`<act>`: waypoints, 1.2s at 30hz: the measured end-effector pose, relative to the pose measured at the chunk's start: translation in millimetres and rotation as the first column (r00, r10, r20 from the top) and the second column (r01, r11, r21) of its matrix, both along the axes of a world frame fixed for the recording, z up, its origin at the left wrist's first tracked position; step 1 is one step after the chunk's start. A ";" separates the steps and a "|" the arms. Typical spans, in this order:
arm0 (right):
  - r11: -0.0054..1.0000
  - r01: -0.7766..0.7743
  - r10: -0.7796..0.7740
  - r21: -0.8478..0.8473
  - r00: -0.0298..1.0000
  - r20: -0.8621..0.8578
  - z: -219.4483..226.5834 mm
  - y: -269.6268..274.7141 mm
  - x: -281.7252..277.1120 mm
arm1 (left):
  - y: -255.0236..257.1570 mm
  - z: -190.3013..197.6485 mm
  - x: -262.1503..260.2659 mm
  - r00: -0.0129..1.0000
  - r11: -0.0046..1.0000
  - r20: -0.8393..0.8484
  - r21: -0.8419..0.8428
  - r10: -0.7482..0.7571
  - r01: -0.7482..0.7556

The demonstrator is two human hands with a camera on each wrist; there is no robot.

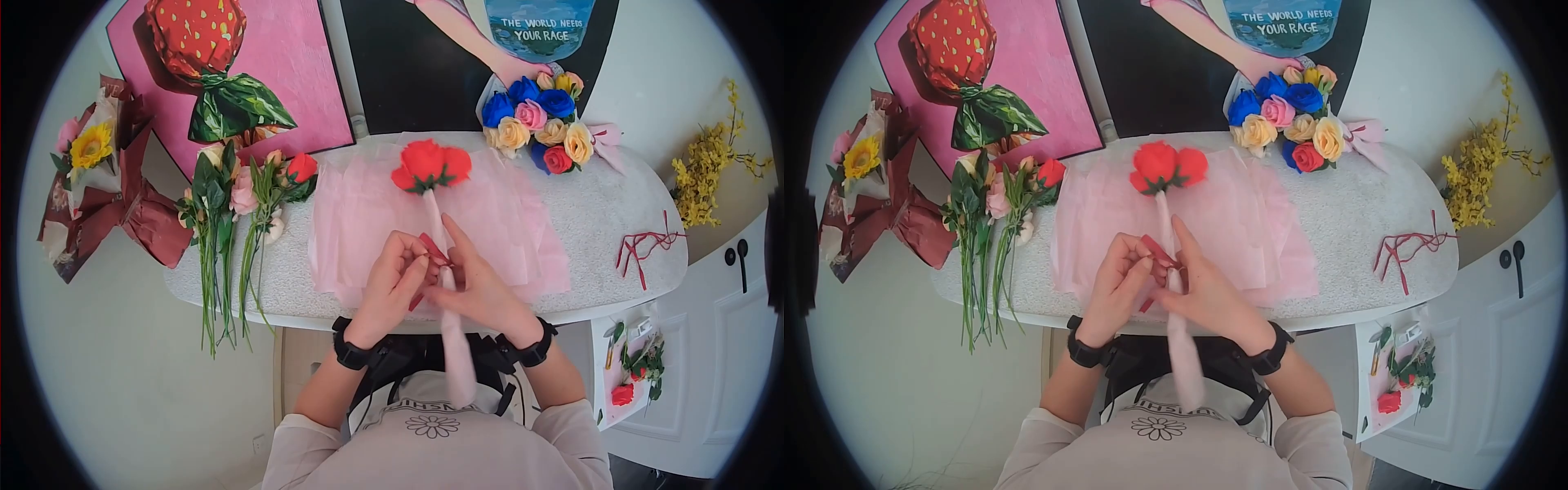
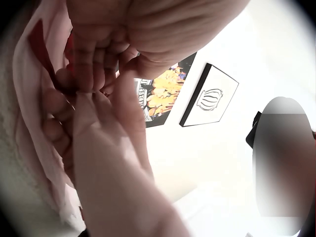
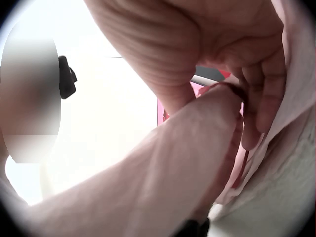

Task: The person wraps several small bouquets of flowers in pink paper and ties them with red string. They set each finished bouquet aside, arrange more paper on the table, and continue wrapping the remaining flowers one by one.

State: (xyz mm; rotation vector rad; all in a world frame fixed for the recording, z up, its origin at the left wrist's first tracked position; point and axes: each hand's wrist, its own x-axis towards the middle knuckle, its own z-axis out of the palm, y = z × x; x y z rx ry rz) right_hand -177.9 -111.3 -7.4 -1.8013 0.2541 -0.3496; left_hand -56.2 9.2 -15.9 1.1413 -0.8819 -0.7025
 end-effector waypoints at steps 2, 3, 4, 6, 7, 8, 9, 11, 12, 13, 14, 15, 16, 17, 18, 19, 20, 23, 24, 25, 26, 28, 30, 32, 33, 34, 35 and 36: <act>0.938 -0.043 0.025 0.344 0.998 0.058 -0.3 0.2 0.7 | 0.0 0.8 -1.3 0.998 0.997 -0.059 -0.073 -0.008 0.004; 0.916 -0.049 0.033 0.398 0.998 0.047 4.9 1.2 -0.5 | 0.1 0.9 -1.1 0.996 0.993 -0.091 -0.117 -0.018 0.007; 0.891 -0.053 0.041 0.451 0.999 0.036 15.6 2.9 -3.4 | 0.5 1.1 -0.9 0.992 0.987 -0.122 -0.160 -0.031 0.011; 0.837 -0.065 0.052 0.544 0.998 0.038 21.0 -0.4 -6.0 | 2.2 7.6 -3.0 0.961 0.961 -0.266 -0.277 -0.075 -0.001; 0.809 -0.075 0.055 0.583 0.997 0.051 19.3 -5.7 -7.7 | 2.5 10.5 -4.3 0.937 0.943 -0.334 -0.333 -0.106 -0.012; 0.780 -0.084 0.057 0.620 0.996 0.063 16.8 -9.9 -9.1 | 5.9 11.6 -2.3 0.921 0.916 -0.344 -0.401 -0.184 0.034; 0.804 -0.040 0.010 0.594 0.999 0.054 12.7 -12.8 -9.0 | 13.5 12.8 3.7 0.900 0.880 -0.349 -0.469 -0.261 0.074; 0.795 -0.054 -0.042 0.605 0.989 0.143 13.8 -19.8 -11.7 | 25.4 15.9 22.0 0.866 0.742 -0.261 -0.648 -0.426 0.170; 0.789 -0.062 -0.067 0.611 0.980 0.185 14.2 -22.1 -11.9 | 30.7 20.0 20.9 0.898 0.785 -0.292 -0.613 -0.329 0.089; 0.774 -0.051 -0.079 0.631 0.981 0.177 20.2 -21.3 -12.3 | 37.3 38.9 14.2 0.920 0.819 -0.318 -0.573 -0.228 0.004; 0.727 -0.117 -0.070 0.677 0.967 0.243 21.6 -19.6 -12.3 | 42.1 54.6 8.8 0.933 0.843 -0.338 -0.532 -0.123 -0.082; 0.675 -0.187 -0.065 0.713 0.948 0.310 22.8 -17.8 -11.3 | 32.7 63.8 3.0 0.965 0.857 -0.251 -0.477 0.081 -0.196; 0.620 -0.260 -0.062 0.740 0.924 0.377 24.4 -15.3 -9.8 | 31.8 57.1 5.6 0.969 0.886 -0.034 -0.398 0.246 -0.238; 0.657 -0.257 -0.046 0.709 0.925 0.378 27.6 -10.5 -8.1 | 29.9 44.4 10.5 0.905 0.897 0.198 -0.325 0.375 -0.300; 0.692 -0.254 -0.031 0.676 0.925 0.380 31.6 -4.3 -6.2 | 29.2 37.9 13.5 0.780 0.888 0.427 -0.265 0.457 -0.375; 0.727 -0.249 -0.019 0.640 0.925 0.381 33.8 -0.2 -4.0 | 27.0 37.7 5.8 0.725 0.887 0.513 -0.220 0.459 -0.406; 0.738 -0.254 -0.003 0.625 0.925 0.380 34.0 1.7 -2.1 | 24.0 36.2 0.0 0.674 0.889 0.584 -0.240 0.453 -0.390; 0.734 -0.284 0.042 0.617 0.926 0.376 32.4 4.9 -1.8 | 12.4 32.1 -15.6 0.568 0.897 0.699 -0.282 0.435 -0.341; 0.730 -0.293 0.076 0.617 0.933 0.352 31.8 4.2 -3.3 | 8.6 32.3 -20.3 0.574 0.897 0.691 -0.292 0.438 -0.333; 0.726 -0.303 0.112 0.617 0.938 0.329 31.3 3.1 -5.3 | 6.4 32.5 -23.0 0.579 0.895 0.685 -0.303 0.443 -0.326; 0.722 -0.315 0.149 0.617 0.940 0.306 30.8 2.7 -6.2 | 5.9 31.6 -24.7 0.599 0.891 0.662 -0.288 0.450 -0.351; 0.746 -0.326 0.173 0.581 0.937 0.303 26.0 2.9 -6.1 | 6.5 29.1 -28.0 0.638 0.883 0.616 -0.255 0.462 -0.394; 0.784 -0.319 0.182 0.532 0.938 0.295 24.0 4.1 -6.7 | 7.4 28.8 -29.6 0.644 0.879 0.605 -0.239 0.467 -0.413; 0.831 -0.302 0.183 0.468 0.942 0.282 23.6 6.5 -5.4 | 8.8 27.4 -31.0 0.646 0.869 0.591 -0.238 0.483 -0.433; 0.837 -0.308 0.197 0.452 0.941 0.276 23.1 6.4 -5.2 | 9.1 25.4 -31.5 0.645 0.862 0.581 -0.246 0.497 -0.443; 0.844 -0.313 0.210 0.435 0.940 0.269 22.4 5.9 -5.2 | 9.0 23.6 -31.5 0.643 0.855 0.571 -0.255 0.510 -0.452; 0.851 -0.318 0.222 0.418 0.939 0.262 21.4 5.0 -5.3 | 8.4 21.9 -31.0 0.626 0.846 0.574 -0.286 0.527 -0.450; 0.886 -0.279 0.211 0.371 0.954 0.214 16.7 4.4 -5.7 | 7.7 20.2 -30.5 0.610 0.837 0.576 -0.317 0.544 -0.447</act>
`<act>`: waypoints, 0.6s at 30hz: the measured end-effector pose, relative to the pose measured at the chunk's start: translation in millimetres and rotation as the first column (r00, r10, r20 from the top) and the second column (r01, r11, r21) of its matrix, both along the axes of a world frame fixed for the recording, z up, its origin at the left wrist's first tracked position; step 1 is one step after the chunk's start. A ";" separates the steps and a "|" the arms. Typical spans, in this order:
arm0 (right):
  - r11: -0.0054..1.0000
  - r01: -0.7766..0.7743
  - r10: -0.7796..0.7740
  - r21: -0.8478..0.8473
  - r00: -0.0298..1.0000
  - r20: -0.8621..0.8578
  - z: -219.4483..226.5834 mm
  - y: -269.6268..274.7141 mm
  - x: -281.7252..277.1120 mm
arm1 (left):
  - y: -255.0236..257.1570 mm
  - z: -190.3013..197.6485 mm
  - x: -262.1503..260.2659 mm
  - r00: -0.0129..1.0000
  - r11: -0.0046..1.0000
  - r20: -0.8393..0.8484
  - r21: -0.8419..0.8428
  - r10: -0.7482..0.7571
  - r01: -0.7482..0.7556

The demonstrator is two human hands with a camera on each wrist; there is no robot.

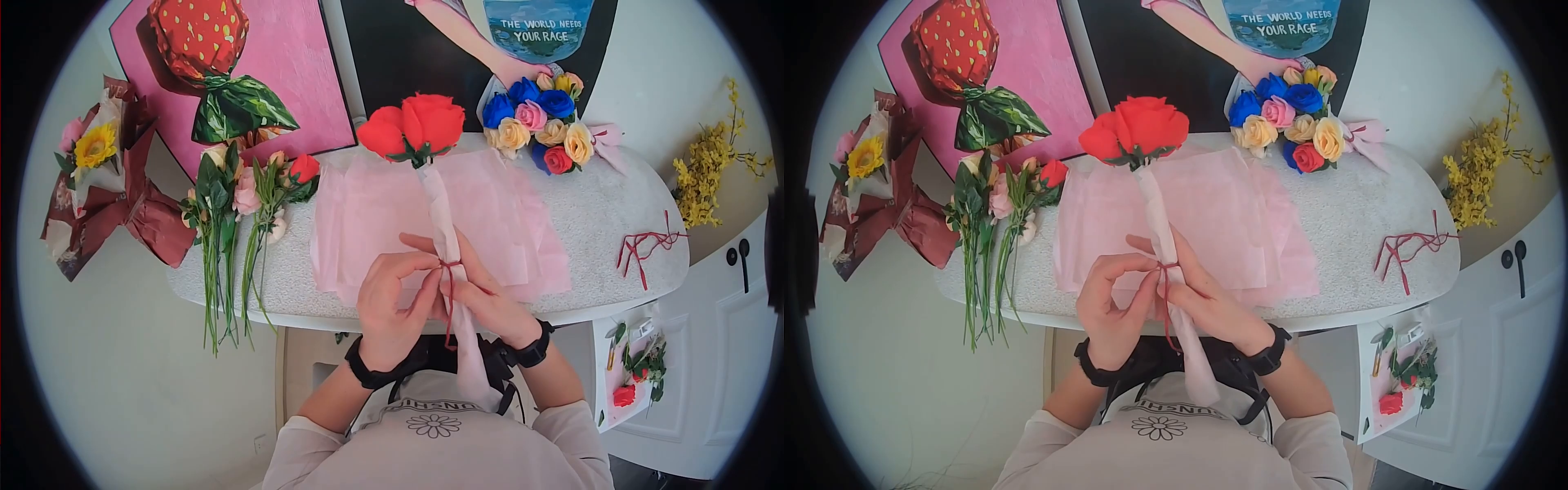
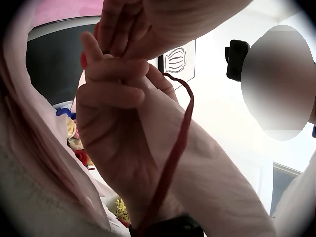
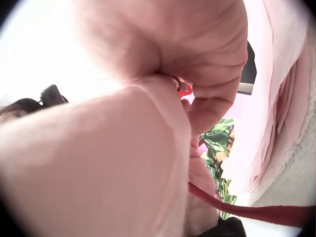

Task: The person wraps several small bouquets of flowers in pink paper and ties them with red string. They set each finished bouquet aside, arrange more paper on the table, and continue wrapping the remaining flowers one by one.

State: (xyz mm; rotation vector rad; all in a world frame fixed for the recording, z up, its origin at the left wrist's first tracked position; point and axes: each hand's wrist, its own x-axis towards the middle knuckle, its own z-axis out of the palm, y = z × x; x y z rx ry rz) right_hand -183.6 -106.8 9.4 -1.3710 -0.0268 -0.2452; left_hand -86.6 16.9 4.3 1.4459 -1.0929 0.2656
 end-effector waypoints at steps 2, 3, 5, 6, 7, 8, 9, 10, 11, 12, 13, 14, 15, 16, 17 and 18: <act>0.990 0.051 -0.061 -0.133 0.996 -0.068 -11.1 0.3 -1.4 | -0.2 0.1 -0.1 0.997 1.000 0.076 0.009 0.016 -0.017; 0.994 0.048 -0.055 -0.101 0.996 -0.069 -11.7 0.2 -2.1 | 0.0 1.8 -0.3 0.992 0.999 0.127 0.040 0.026 -0.031; 0.996 0.046 -0.052 -0.072 0.996 -0.070 -11.2 0.6 -3.0 | 0.5 2.3 0.1 0.985 0.996 0.172 0.088 0.019 -0.035; 0.996 0.048 -0.053 -0.076 0.996 -0.070 -11.1 0.6 -3.5 | 0.6 1.6 0.8 0.986 0.994 0.166 0.104 0.003 -0.021; 0.992 0.056 -0.064 -0.113 0.996 -0.067 -11.1 0.5 -4.2 | 0.5 1.3 1.2 0.987 0.993 0.160 0.121 -0.014 -0.005; 0.989 0.063 -0.071 -0.134 0.996 -0.059 -10.5 0.8 -4.9 | 0.2 2.0 1.0 0.983 0.992 0.181 0.128 -0.014 -0.009; 0.986 0.070 -0.078 -0.155 0.996 -0.052 -9.9 1.2 -5.7 | -0.1 3.3 0.7 0.979 0.991 0.202 0.136 -0.015 -0.013; 0.984 0.075 -0.082 -0.160 0.996 -0.040 -7.1 2.3 -6.4 | -0.6 4.1 0.6 0.975 0.990 0.223 0.143 -0.016 -0.017; 0.983 0.079 -0.085 -0.165 0.996 -0.028 -4.5 3.5 -6.6 | -1.3 3.7 1.2 0.970 0.988 0.243 0.153 -0.006 -0.032; 0.981 0.093 -0.101 -0.167 0.994 -0.036 -2.5 4.8 -6.4 | -2.1 2.4 2.1 0.965 0.986 0.264 0.162 0.004 -0.048; 0.980 0.107 -0.116 -0.170 0.992 -0.044 -0.8 6.3 -6.1 | -3.0 0.9 3.0 0.959 0.983 0.284 0.169 0.014 -0.065; 0.979 0.117 -0.126 -0.169 0.991 -0.043 -1.4 7.5 -5.5 | -3.4 -0.9 4.6 0.965 0.980 0.262 0.195 -0.002 -0.051; 0.977 0.127 -0.136 -0.169 0.990 -0.043 -2.0 8.6 -4.8 | -3.2 -2.7 7.0 0.971 0.975 0.240 0.220 -0.019 -0.035; 0.977 0.133 -0.140 -0.164 0.990 -0.034 -5.6 9.2 -3.3 | -2.3 -3.4 9.1 0.976 0.969 0.217 0.245 -0.035 -0.020; 0.977 0.138 -0.144 -0.160 0.989 -0.025 -7.9 10.2 -2.5 | 0.2 -3.2 10.3 0.994 0.962 0.065 0.265 -0.090 0.070; 0.971 0.151 -0.156 -0.186 0.988 -0.016 -6.9 12.1 -3.1 | 3.7 -3.0 11.0 0.986 0.949 -0.090 0.271 -0.141 0.160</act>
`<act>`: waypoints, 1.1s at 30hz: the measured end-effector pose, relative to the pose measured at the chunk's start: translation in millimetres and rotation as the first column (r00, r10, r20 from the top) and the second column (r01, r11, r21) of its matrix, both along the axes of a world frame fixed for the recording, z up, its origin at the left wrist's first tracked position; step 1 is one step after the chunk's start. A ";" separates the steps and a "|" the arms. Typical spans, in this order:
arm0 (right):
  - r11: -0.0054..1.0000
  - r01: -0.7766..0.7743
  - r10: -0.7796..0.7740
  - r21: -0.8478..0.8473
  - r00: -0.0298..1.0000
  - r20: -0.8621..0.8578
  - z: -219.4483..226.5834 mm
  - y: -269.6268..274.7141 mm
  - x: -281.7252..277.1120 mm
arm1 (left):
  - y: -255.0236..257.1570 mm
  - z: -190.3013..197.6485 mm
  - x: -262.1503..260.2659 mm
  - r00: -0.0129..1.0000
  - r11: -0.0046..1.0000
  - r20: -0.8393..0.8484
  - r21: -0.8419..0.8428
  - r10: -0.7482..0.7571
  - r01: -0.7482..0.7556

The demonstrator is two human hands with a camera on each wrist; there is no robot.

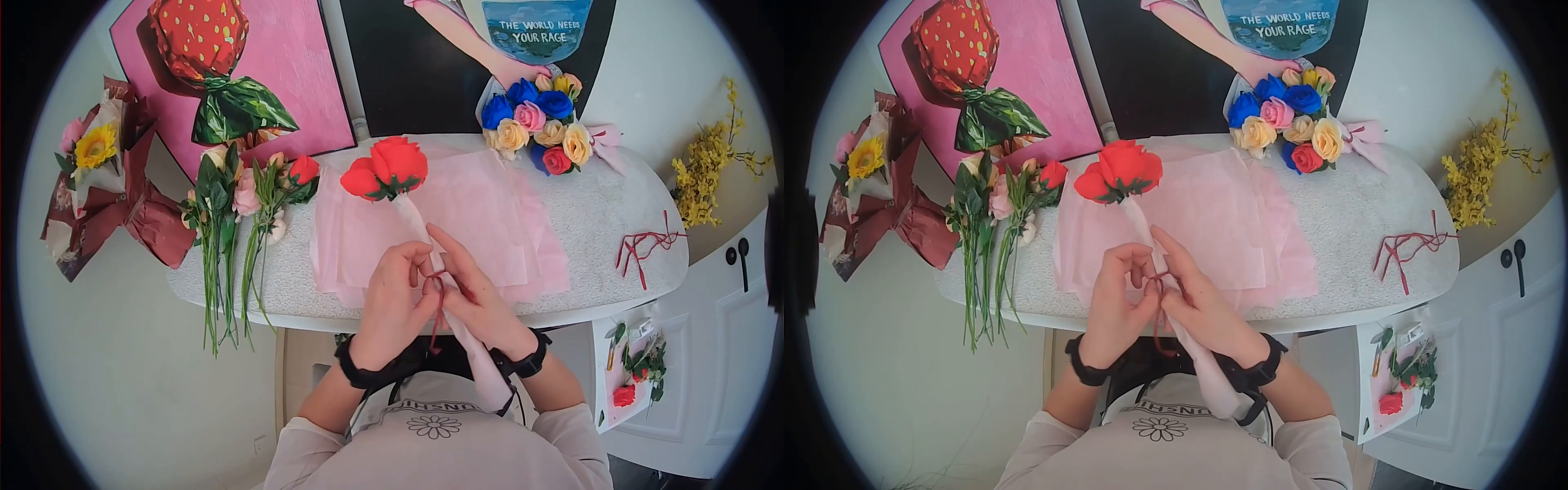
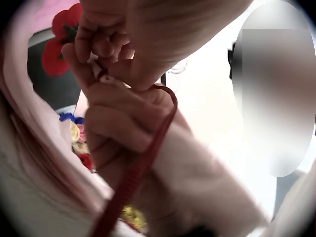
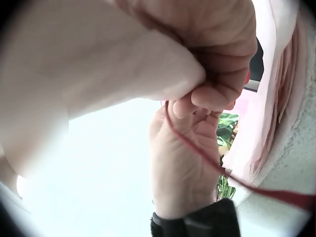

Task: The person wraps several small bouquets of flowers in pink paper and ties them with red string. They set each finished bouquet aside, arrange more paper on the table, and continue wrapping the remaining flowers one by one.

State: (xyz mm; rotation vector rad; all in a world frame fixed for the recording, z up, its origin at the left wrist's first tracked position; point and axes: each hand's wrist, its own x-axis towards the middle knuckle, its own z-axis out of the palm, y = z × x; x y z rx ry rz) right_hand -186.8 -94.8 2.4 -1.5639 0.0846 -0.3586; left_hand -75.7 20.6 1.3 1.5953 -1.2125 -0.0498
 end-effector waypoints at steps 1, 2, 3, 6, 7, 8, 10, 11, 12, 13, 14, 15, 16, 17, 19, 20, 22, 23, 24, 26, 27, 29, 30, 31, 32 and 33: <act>1.000 0.010 -0.010 -0.027 1.000 0.004 2.1 2.4 -1.1 | 2.7 0.5 0.5 0.987 0.998 -0.154 0.021 -0.048 0.052; 0.997 0.029 -0.028 -0.069 0.999 0.027 1.5 3.7 0.1 | 4.0 1.8 1.3 0.973 0.996 -0.217 0.006 -0.083 0.086; 0.993 0.051 -0.045 -0.110 0.998 0.051 0.9 5.0 1.3 | 5.0 3.6 2.3 0.953 0.993 -0.279 -0.010 -0.118 0.120; 0.965 0.161 -0.136 -0.206 0.982 0.133 -3.4 6.7 7.4 | 4.0 3.2 0.6 0.953 0.992 -0.281 -0.083 -0.117 0.097; 0.961 0.200 -0.178 -0.193 0.976 0.124 -2.4 8.2 7.8 | 2.7 2.2 -0.2 0.963 0.991 -0.252 -0.112 -0.099 0.072; 0.954 0.238 -0.220 -0.180 0.969 0.113 -1.3 9.1 7.6 | 1.5 -0.5 0.5 0.991 0.993 -0.125 -0.118 -0.039 0.024; 0.817 0.382 -0.305 -0.433 0.922 0.238 3.2 5.7 8.0 | -0.6 -6.4 2.7 0.987 0.986 0.131 -0.150 0.090 -0.070; 0.754 0.422 -0.320 -0.504 0.905 0.279 4.2 4.0 9.3 | -0.9 -6.0 3.6 0.977 0.987 0.186 -0.135 0.107 -0.082; 0.681 0.464 -0.335 -0.567 0.885 0.322 5.2 2.5 10.6 | -1.4 -4.9 5.4 0.963 0.988 0.239 -0.120 0.123 -0.097; 0.647 0.480 -0.341 -0.593 0.877 0.338 4.6 1.6 12.7 | -1.8 -4.1 7.1 0.946 0.988 0.292 -0.106 0.140 -0.113; 0.612 0.496 -0.345 -0.617 0.868 0.356 3.9 0.6 14.7 | -3.0 -5.2 9.2 0.940 0.989 0.314 -0.093 0.135 -0.111; 0.600 0.463 -0.330 -0.652 0.886 0.325 3.5 -1.4 16.0 | -5.3 -7.8 12.2 0.933 0.991 0.337 -0.081 0.127 -0.106; 0.587 0.431 -0.318 -0.685 0.901 0.294 2.9 -4.4 16.5 | -7.4 -11.1 14.7 0.925 0.993 0.362 -0.068 0.117 -0.099; 0.573 0.397 -0.307 -0.717 0.915 0.261 1.8 -7.6 16.8 | -9.1 -15.3 16.6 0.928 0.995 0.359 -0.066 0.099 -0.080; 0.615 0.333 -0.294 -0.714 0.938 0.185 -7.4 -16.0 21.5 | -12.1 -23.8 20.6 0.933 0.997 0.354 -0.061 0.061 -0.043; 0.636 0.300 -0.284 -0.711 0.948 0.146 -11.9 -18.9 23.4 | -12.3 -27.2 20.9 0.936 0.998 0.347 -0.045 0.065 -0.053; 0.705 0.281 -0.311 -0.651 0.948 0.073 -18.0 -19.4 25.0 | -9.9 -33.2 19.9 0.941 0.997 0.328 -0.011 0.079 -0.080; 0.738 0.270 -0.318 -0.619 0.947 0.033 -20.1 -18.9 25.4 | -8.8 -33.5 20.0 0.952 0.995 0.290 -0.005 0.095 -0.097; 0.782 0.267 -0.320 -0.564 0.947 0.005 -21.8 -18.4 25.4 | -7.3 -33.5 19.6 0.962 0.993 0.250 0.002 0.112 -0.116; 0.856 0.266 -0.320 -0.444 0.946 -0.050 -24.2 -17.9 25.6 | -5.4 -33.4 18.3 0.981 0.990 0.139 0.006 0.135 -0.137; 0.881 0.242 -0.300 -0.407 0.950 -0.086 -24.4 -18.6 25.7 | -6.2 -33.0 16.8 0.988 0.990 0.069 0.003 0.138 -0.139; 0.923 0.202 -0.262 -0.328 0.953 -0.153 -24.0 -20.5 25.7 | -6.1 -30.4 15.6 0.981 0.985 0.088 -0.011 0.171 -0.171; 0.917 0.204 -0.256 -0.342 0.960 -0.116 -24.3 -21.0 25.8 | -5.6 -28.0 14.9 0.963 0.979 0.177 -0.025 0.203 -0.201; 0.912 0.206 -0.249 -0.356 0.965 -0.080 -25.3 -21.4 26.2 | -5.5 -27.0 14.5 0.936 0.972 0.263 -0.042 0.233 -0.231; 0.906 0.207 -0.240 -0.370 0.970 -0.044 -26.6 -21.8 26.8 | -6.1 -27.2 14.1 0.926 0.971 0.295 -0.020 0.235 -0.240; 0.893 0.204 -0.227 -0.402 0.974 -0.011 -28.5 -22.4 27.2 | -6.6 -27.7 13.3 0.915 0.968 0.326 0.003 0.237 -0.252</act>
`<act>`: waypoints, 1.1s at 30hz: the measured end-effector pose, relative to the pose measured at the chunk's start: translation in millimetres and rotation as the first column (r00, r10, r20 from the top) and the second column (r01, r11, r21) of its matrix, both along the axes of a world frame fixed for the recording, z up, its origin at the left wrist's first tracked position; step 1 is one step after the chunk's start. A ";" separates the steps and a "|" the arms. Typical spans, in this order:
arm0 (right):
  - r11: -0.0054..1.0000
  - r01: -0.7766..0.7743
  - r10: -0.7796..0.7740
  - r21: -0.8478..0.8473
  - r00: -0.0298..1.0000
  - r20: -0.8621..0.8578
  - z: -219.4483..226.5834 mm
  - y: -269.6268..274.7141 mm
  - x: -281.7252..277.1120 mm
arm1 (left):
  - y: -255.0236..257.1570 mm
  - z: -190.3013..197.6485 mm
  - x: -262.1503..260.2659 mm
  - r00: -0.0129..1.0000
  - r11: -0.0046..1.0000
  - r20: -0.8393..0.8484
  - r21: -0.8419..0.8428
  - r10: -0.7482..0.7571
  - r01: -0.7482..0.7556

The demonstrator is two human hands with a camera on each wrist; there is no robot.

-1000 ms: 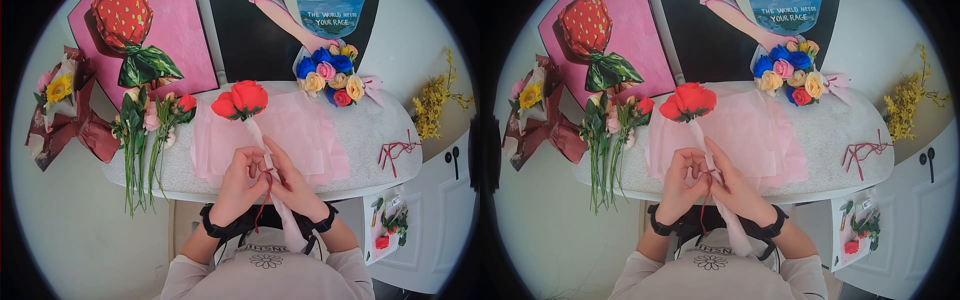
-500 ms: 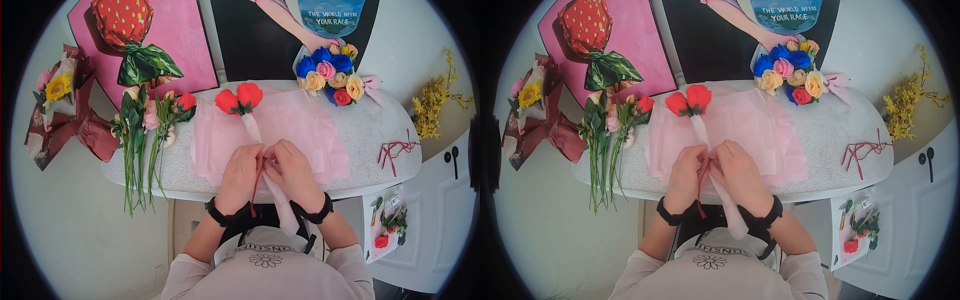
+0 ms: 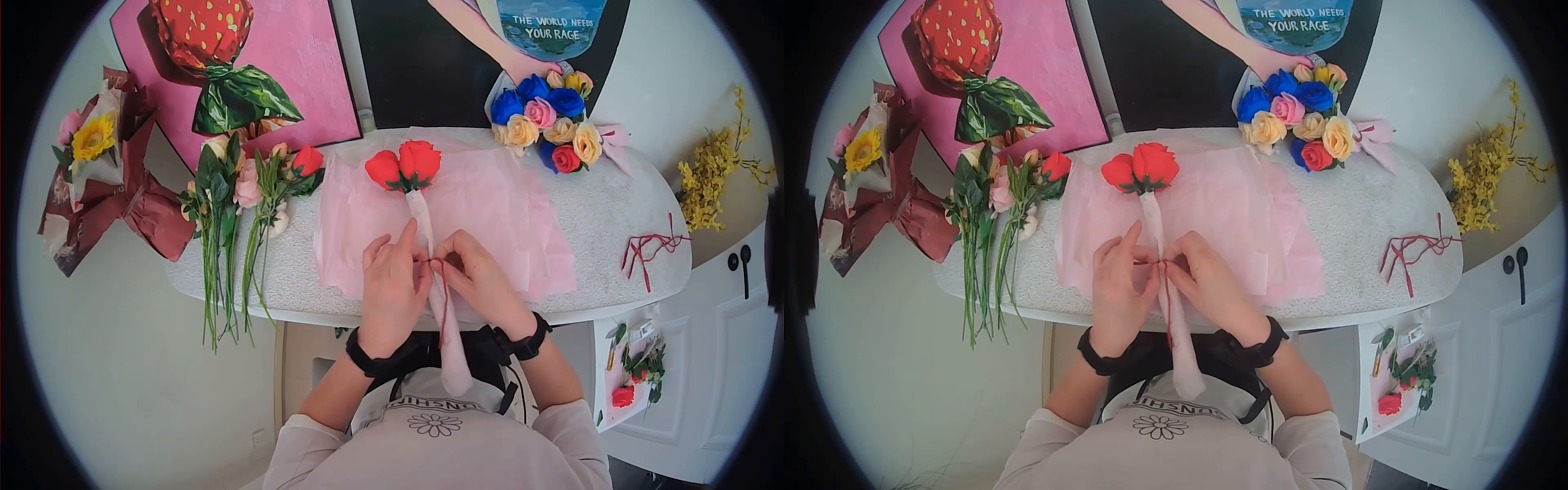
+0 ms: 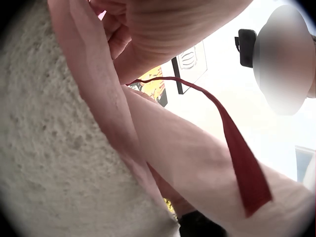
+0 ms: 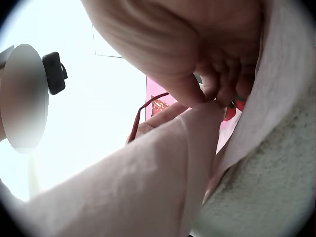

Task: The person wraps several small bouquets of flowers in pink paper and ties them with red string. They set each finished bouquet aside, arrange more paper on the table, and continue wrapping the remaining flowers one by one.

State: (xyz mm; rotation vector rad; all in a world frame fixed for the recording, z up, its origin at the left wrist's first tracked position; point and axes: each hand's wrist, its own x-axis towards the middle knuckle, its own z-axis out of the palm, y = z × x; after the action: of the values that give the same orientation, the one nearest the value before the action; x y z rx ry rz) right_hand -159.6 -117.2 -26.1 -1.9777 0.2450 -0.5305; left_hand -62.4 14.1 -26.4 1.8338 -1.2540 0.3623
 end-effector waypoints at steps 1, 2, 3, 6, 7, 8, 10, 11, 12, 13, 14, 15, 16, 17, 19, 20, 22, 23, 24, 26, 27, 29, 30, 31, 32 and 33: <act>0.999 -0.014 0.015 -0.042 1.000 0.023 -2.4 -0.8 0.2 | 0.1 -0.7 -0.4 1.000 0.999 0.026 0.030 0.012 -0.013; 0.996 -0.027 0.031 -0.084 0.998 0.045 -3.6 -1.3 0.2 | 0.6 -1.9 -0.3 0.999 0.999 0.033 0.036 0.015 -0.016; 0.996 -0.028 0.030 -0.089 0.999 0.024 -1.9 -0.7 -0.4 | 0.8 -3.7 0.3 0.999 0.999 0.041 0.042 0.016 -0.018; 0.989 -0.027 0.022 -0.144 0.999 -0.042 6.4 1.8 -3.2 | -1.2 -7.2 0.5 0.996 0.998 0.086 0.050 0.027 -0.031; 0.982 -0.026 0.014 -0.190 0.998 -0.065 8.7 0.9 -3.0 | -2.1 -7.8 -0.3 0.994 0.998 0.104 0.051 0.031 -0.036; 0.972 -0.027 0.006 -0.235 0.996 -0.087 10.0 -0.1 -2.6 | -2.3 -7.7 -0.9 0.993 0.998 0.111 0.057 0.028 -0.034; 0.947 -0.030 0.007 -0.320 0.997 -0.072 8.1 -2.4 -1.2 | -2.1 -7.1 -1.5 0.991 0.997 0.128 0.071 0.023 -0.033; 0.931 -0.032 0.009 -0.362 0.998 -0.065 7.0 -3.2 -0.3 | -1.9 -7.2 -2.1 0.989 0.996 0.143 0.071 0.038 -0.049; 0.925 -0.029 0.007 -0.378 0.998 -0.060 6.2 -3.5 0.4 | -1.8 -7.8 -3.1 0.986 0.995 0.157 0.071 0.053 -0.064; 0.919 -0.027 0.006 -0.393 0.998 -0.056 5.4 -3.4 0.9 | -1.6 -8.6 -3.7 0.983 0.994 0.170 0.071 0.067 -0.080; 0.912 -0.025 0.004 -0.408 0.999 -0.052 4.9 -3.3 1.1 | -1.6 -9.4 -3.3 0.981 0.993 0.177 0.069 0.083 -0.096; 0.920 -0.023 0.003 -0.392 0.999 -0.051 4.8 -3.2 0.8 | -1.7 -10.4 -2.6 0.978 0.991 0.185 0.067 0.099 -0.113; 0.927 -0.021 0.003 -0.375 0.999 -0.049 4.5 -2.8 0.5 | -1.5 -11.0 -1.9 0.975 0.989 0.192 0.065 0.116 -0.130; 0.933 -0.021 0.004 -0.358 0.999 -0.048 4.2 -2.5 0.3 | -1.1 -11.0 -0.6 0.977 0.990 0.183 0.063 0.112 -0.126; 0.944 -0.006 -0.009 -0.329 0.999 -0.043 2.5 -2.4 0.5 | 0.0 -10.5 2.3 0.981 0.992 0.164 0.058 0.104 -0.115; 0.949 0.003 -0.017 -0.314 0.999 -0.040 2.0 -2.5 0.4 | 1.1 -8.7 2.4 0.988 0.992 0.120 0.067 0.097 -0.106; 0.957 0.020 -0.033 -0.288 0.999 -0.038 2.6 -1.6 -0.5 | 3.5 -2.6 1.6 0.996 0.993 0.032 0.083 0.082 -0.085; 0.961 0.029 -0.041 -0.274 0.998 -0.038 3.2 -1.1 -0.9 | 4.1 -1.2 2.0 0.998 0.996 -0.009 0.072 0.054 -0.053; 0.975 0.026 -0.029 -0.221 0.999 -0.012 5.4 0.0 -1.0 | 4.8 -0.2 2.5 0.998 0.998 -0.049 0.060 0.026 -0.023; 0.994 0.013 -0.008 -0.113 0.999 0.040 12.9 3.4 -0.9 | 5.6 -2.7 5.6 0.977 0.998 -0.207 0.001 -0.057 0.059; 0.987 -0.013 0.024 -0.162 0.998 0.065 16.1 3.8 -0.5 | 5.1 -7.6 8.6 0.940 0.993 -0.319 -0.052 -0.116 0.105; 0.964 -0.059 0.091 -0.261 0.990 0.111 20.7 3.3 1.0 | 3.8 -7.8 8.8 0.849 0.971 -0.478 -0.177 -0.225 0.158; 0.957 -0.057 0.088 -0.286 0.991 0.099 18.8 2.3 1.3 | 2.3 -4.7 6.1 0.805 0.955 -0.526 -0.245 -0.276 0.167; 0.949 -0.054 0.086 -0.311 0.992 0.089 15.2 0.3 1.9 | 1.0 -1.2 4.2 0.756 0.934 -0.566 -0.313 -0.328 0.172; 0.940 -0.052 0.083 -0.336 0.994 0.078 12.1 -1.4 2.6 | 0.8 0.4 3.0 0.741 0.919 -0.571 -0.359 -0.352 0.160; 0.942 -0.047 0.078 -0.333 0.994 0.080 10.3 -2.7 3.6 | 1.3 1.2 1.6 0.726 0.903 -0.576 -0.404 -0.376 0.147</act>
State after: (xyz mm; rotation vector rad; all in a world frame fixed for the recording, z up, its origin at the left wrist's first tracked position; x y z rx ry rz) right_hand -156.1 -119.9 -15.8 -2.2708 0.0345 -0.6539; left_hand -60.8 15.4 -25.2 1.2808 -0.8728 -0.2126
